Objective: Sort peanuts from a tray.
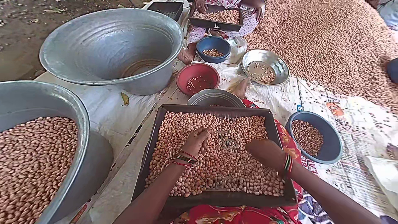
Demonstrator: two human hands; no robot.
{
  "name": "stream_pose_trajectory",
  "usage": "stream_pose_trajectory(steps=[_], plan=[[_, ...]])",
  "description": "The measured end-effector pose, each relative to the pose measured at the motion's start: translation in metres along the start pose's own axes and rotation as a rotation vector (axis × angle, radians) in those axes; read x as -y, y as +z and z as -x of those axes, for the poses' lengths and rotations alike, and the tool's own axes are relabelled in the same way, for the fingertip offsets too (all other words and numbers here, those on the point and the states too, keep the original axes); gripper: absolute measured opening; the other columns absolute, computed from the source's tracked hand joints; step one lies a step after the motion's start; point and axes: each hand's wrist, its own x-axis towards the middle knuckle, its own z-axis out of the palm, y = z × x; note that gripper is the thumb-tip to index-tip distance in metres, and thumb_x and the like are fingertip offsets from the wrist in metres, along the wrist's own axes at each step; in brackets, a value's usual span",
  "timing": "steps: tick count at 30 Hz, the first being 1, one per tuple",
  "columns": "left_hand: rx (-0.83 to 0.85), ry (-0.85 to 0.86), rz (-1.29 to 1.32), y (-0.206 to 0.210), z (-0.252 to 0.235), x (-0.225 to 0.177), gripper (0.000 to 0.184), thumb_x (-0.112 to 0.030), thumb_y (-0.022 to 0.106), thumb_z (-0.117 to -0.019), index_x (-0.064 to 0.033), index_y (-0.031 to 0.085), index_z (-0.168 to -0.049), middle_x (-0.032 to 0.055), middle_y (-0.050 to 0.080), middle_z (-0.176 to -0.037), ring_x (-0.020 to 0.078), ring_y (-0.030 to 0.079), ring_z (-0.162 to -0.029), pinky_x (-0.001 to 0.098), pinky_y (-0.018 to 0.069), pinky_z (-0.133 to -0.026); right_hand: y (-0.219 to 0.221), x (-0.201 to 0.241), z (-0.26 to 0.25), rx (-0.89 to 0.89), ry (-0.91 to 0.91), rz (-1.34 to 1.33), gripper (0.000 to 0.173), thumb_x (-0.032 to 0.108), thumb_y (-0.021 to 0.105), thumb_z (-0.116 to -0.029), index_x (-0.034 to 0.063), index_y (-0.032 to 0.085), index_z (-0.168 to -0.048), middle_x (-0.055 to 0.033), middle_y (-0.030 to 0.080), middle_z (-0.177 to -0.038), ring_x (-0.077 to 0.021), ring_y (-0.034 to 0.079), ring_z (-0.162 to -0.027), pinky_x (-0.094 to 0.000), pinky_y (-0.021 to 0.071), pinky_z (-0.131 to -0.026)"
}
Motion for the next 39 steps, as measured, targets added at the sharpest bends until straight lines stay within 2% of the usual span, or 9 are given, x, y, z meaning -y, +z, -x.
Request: stream_pose_trajectory(steps=[2,4,11,17,21,25,32,37,39], plan=[[0.002,-0.028,0.019,0.004,0.001,0.001,0.023,-0.011,0.042,-0.1105,-0.0029,0.06,-0.1,-0.0075,0.043,-0.051,-0.0015,0.037,-0.037,0.0127,0.0314,-0.037,0.019,-0.027,-0.025,-0.555,-0.059,0.015,0.024,0.004,0.052,-0.1004,-0.0076,0.073,-0.102,-0.0297,0.071,-0.093,-0.0498,0.072,-0.085,-0.0625,0.0552,-0.071],[-0.01,-0.049,0.05,0.005,0.004,0.002,0.026,-0.013,0.039,-0.1114,-0.0033,0.059,-0.099,-0.0073,0.043,-0.052,-0.001,0.036,-0.037,0.0129,0.0305,-0.037,0.03,-0.038,-0.053,-0.719,-0.107,0.061,0.022,0.001,0.054,-0.0982,-0.0081,0.074,-0.1,-0.0292,0.071,-0.092,-0.0483,0.072,-0.083,-0.0596,0.0566,-0.07],[0.125,-0.211,0.064,0.002,0.008,-0.002,0.036,-0.025,0.03,-0.1139,-0.0088,0.056,-0.095,-0.0069,0.046,-0.056,-0.0016,0.034,-0.037,0.0125,0.0287,-0.037,0.019,-0.021,-0.063,-0.542,0.001,-0.027,0.03,0.009,0.048,-0.1031,-0.0124,0.068,-0.109,-0.032,0.069,-0.108,-0.049,0.07,-0.097,-0.0601,0.0537,-0.08],[0.332,-0.4,0.088,0.009,0.008,0.013,0.057,-0.047,0.014,-0.1122,-0.0123,0.057,-0.095,-0.0042,0.053,-0.056,0.0001,0.037,-0.037,0.0142,0.0292,-0.036,-0.003,0.042,-0.034,-0.722,-0.531,-0.246,0.023,0.007,0.056,-0.0982,-0.0056,0.075,-0.103,-0.0204,0.074,-0.092,-0.0345,0.074,-0.084,-0.0445,0.059,-0.073],[0.223,-0.234,0.245,0.001,0.008,0.006,0.053,-0.036,0.015,-0.1135,-0.0147,0.055,-0.087,-0.0082,0.049,-0.053,-0.0021,0.037,-0.038,0.0126,0.03,-0.037,-0.005,0.04,-0.059,-0.762,-0.497,-0.205,0.021,0.006,0.057,-0.096,-0.0055,0.074,-0.094,-0.0215,0.073,-0.093,-0.0377,0.073,-0.09,-0.0499,0.0584,-0.079],[0.064,-0.028,0.477,-0.009,0.003,-0.008,0.05,-0.025,0.014,-0.1129,-0.0153,0.053,-0.083,-0.009,0.051,-0.052,-0.0036,0.04,-0.035,0.0101,0.0327,-0.036,-0.009,0.035,-0.102,-0.467,-0.206,-0.361,0.034,0.017,0.057,-0.1041,-0.0032,0.067,-0.129,-0.0294,0.064,-0.128,-0.046,0.06,-0.122,-0.0587,0.045,-0.105],[0.01,0.12,0.395,-0.022,0.004,-0.01,0.057,-0.016,0.019,-0.1107,-0.021,0.045,-0.06,-0.0099,0.047,-0.047,-0.0029,0.038,-0.035,0.0114,0.0325,-0.036,0.105,0.078,-0.073,-0.555,-0.757,-0.171,0.023,0.02,0.065,-0.0929,0.0142,0.079,-0.11,-0.0209,0.07,-0.123,-0.0458,0.063,-0.121,-0.0665,0.048,-0.096],[0.116,0.113,-0.09,-0.016,0.007,-0.006,0.028,-0.007,0.042,-0.1076,-0.0052,0.064,-0.091,-0.0124,0.047,-0.052,-0.005,0.04,-0.04,0.0109,0.0349,-0.042,0.079,-0.021,-0.036,-0.489,-0.564,-0.018,0.035,0.021,0.08,-0.0791,0.0101,0.076,-0.112,-0.0285,0.064,-0.131,-0.0566,0.056,-0.126,-0.0769,0.0419,-0.097],[0.216,0.166,-0.391,-0.013,0.007,-0.002,0.016,-0.01,0.053,-0.1048,-0.001,0.066,-0.105,-0.0107,0.053,-0.066,-0.0065,0.042,-0.049,0.011,0.0364,-0.049,0.05,-0.047,-0.03,-0.447,-0.315,-0.089,0.033,0.008,0.069,-0.0879,0.0022,0.073,-0.12,-0.0337,0.057,-0.14,-0.0597,0.046,-0.135,-0.0775,0.0353,-0.103]])
